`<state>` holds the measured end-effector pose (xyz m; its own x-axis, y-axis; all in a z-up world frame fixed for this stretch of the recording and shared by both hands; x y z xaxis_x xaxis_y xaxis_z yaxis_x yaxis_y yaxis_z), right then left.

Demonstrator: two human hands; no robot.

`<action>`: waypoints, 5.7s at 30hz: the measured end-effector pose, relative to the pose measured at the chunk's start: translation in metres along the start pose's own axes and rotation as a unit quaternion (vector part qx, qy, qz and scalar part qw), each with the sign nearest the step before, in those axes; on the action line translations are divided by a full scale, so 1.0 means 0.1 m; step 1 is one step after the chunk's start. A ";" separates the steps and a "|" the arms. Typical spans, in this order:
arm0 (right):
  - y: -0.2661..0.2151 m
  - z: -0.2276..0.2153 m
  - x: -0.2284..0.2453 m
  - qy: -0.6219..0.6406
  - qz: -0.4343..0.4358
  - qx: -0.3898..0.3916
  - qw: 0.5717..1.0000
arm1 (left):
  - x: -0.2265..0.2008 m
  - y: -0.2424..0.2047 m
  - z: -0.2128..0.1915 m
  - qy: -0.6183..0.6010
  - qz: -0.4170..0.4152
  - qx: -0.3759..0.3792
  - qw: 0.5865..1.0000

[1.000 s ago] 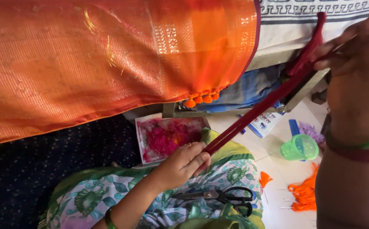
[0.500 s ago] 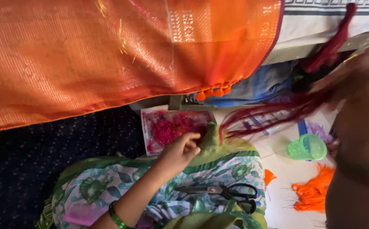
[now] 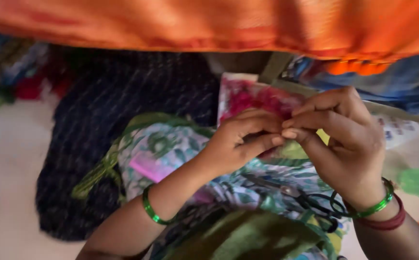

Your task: Tying and finishing decorative tassels on the edge of a saree.

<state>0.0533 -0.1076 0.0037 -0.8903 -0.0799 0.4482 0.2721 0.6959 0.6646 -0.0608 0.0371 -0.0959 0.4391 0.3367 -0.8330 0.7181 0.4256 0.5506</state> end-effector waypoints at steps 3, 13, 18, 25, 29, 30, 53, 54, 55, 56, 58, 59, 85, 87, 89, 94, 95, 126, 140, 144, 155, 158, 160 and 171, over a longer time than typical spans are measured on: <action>-0.07 0.25 0.12 -0.056 -0.086 -0.037 0.994 | -0.06 -0.12 -0.25 0.028 0.005 -0.017 0.999; -1.11 1.96 0.15 0.039 -0.133 0.312 0.940 | -0.39 -0.44 -1.29 0.159 -0.149 -0.301 0.928; -1.14 2.13 0.10 0.013 -0.098 0.334 0.937 | -0.47 -0.64 -1.72 0.231 -0.146 -0.362 0.891; -1.00 1.38 -0.49 0.296 0.125 0.282 0.904 | -0.24 -0.82 -1.96 0.532 -0.037 -0.244 0.810; -0.81 0.71 -0.60 0.388 0.159 0.159 0.894 | -0.07 -0.48 -1.29 0.528 -0.005 -0.143 0.837; -0.73 0.56 -0.57 0.414 0.133 0.124 0.892 | -0.05 -0.37 -1.02 0.467 0.009 -0.093 0.879; -3.68 -1.53 -2.82 0.258 0.573 0.031 0.778 | 2.15 -0.42 1.82 -0.256 -0.453 0.030 0.853; -3.76 -1.50 -2.93 0.168 0.539 0.033 0.825 | 2.21 -0.48 1.79 -0.263 -0.441 0.028 0.858; -3.83 -1.46 -3.04 0.077 0.499 0.034 0.863 | 2.27 -0.54 1.77 -0.269 -0.429 0.025 0.862; -3.81 -1.31 -3.03 0.077 0.496 0.035 0.864 | 2.20 -0.51 1.75 -0.269 -0.427 0.023 0.863; -3.75 -1.10 -3.02 -0.337 0.463 -0.071 0.817 | 2.06 -0.43 1.75 -0.333 -0.414 0.019 0.847; -3.68 -0.93 -2.91 -0.338 0.460 -0.072 0.818 | 1.92 -0.36 1.77 -0.334 -0.410 0.017 0.848; -3.37 -0.51 -2.49 -0.274 0.551 -0.133 0.777 | 2.20 -0.84 1.33 -0.329 -0.466 -0.006 0.821; -3.42 -0.38 -2.45 -0.272 0.494 -0.098 0.820 | 2.15 -0.88 1.28 -0.309 -0.470 -0.010 0.827; -3.54 -0.32 -2.43 -0.276 0.445 -0.072 0.849 | 2.14 -0.91 1.24 -0.292 -0.479 0.004 0.828; -3.25 -0.42 -2.33 -0.292 0.482 -0.147 0.813 | 2.14 -0.84 1.29 -0.292 -0.455 -0.013 0.841; -3.23 -0.37 -2.34 -0.287 0.482 -0.145 0.815 | 2.11 -0.84 1.26 -0.288 -0.456 -0.017 0.842; -3.22 -0.49 -2.30 -0.277 0.377 -0.069 0.881 | 2.04 -0.74 1.23 -0.292 -0.465 0.003 0.835; -3.19 -0.34 -2.53 -0.206 0.495 -0.133 0.833 | 1.96 -0.65 1.22 -0.290 -0.463 0.042 0.836; -2.91 -0.27 -2.13 -0.243 0.448 -0.126 0.851 | 2.03 -0.72 1.14 -0.296 -0.460 0.042 0.836; -3.67 -0.65 -2.91 -0.096 0.613 -0.170 0.765 | 1.86 -0.34 0.41 -0.304 -0.412 -0.091 0.854; -3.39 -0.80 -2.47 0.092 0.689 -0.240 0.677 | 1.39 0.07 -0.13 -0.109 -0.322 -0.223 0.914; -3.33 -0.81 -2.36 0.082 0.578 -0.062 0.810 | 1.14 0.22 -0.48 0.136 -0.242 -0.237 0.931; -0.70 -0.29 -0.56 0.126 0.222 0.090 0.963 | 0.23 0.21 0.31 0.298 0.123 0.023 0.946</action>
<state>0.0949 -0.1725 -0.0510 -0.5772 0.0999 0.8105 0.5181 0.8119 0.2690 -0.0187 0.0274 -0.1049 0.2237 0.8410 -0.4926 0.6623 0.2396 0.7099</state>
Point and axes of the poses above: each hand's wrist, its own y-axis towards the middle knuckle, its own z-axis out of the palm, x = y × z, the point moved 1 cm from there along y, towards the middle knuckle, and after that the axes turned 6 degrees about -x, right-handed, at the moved point
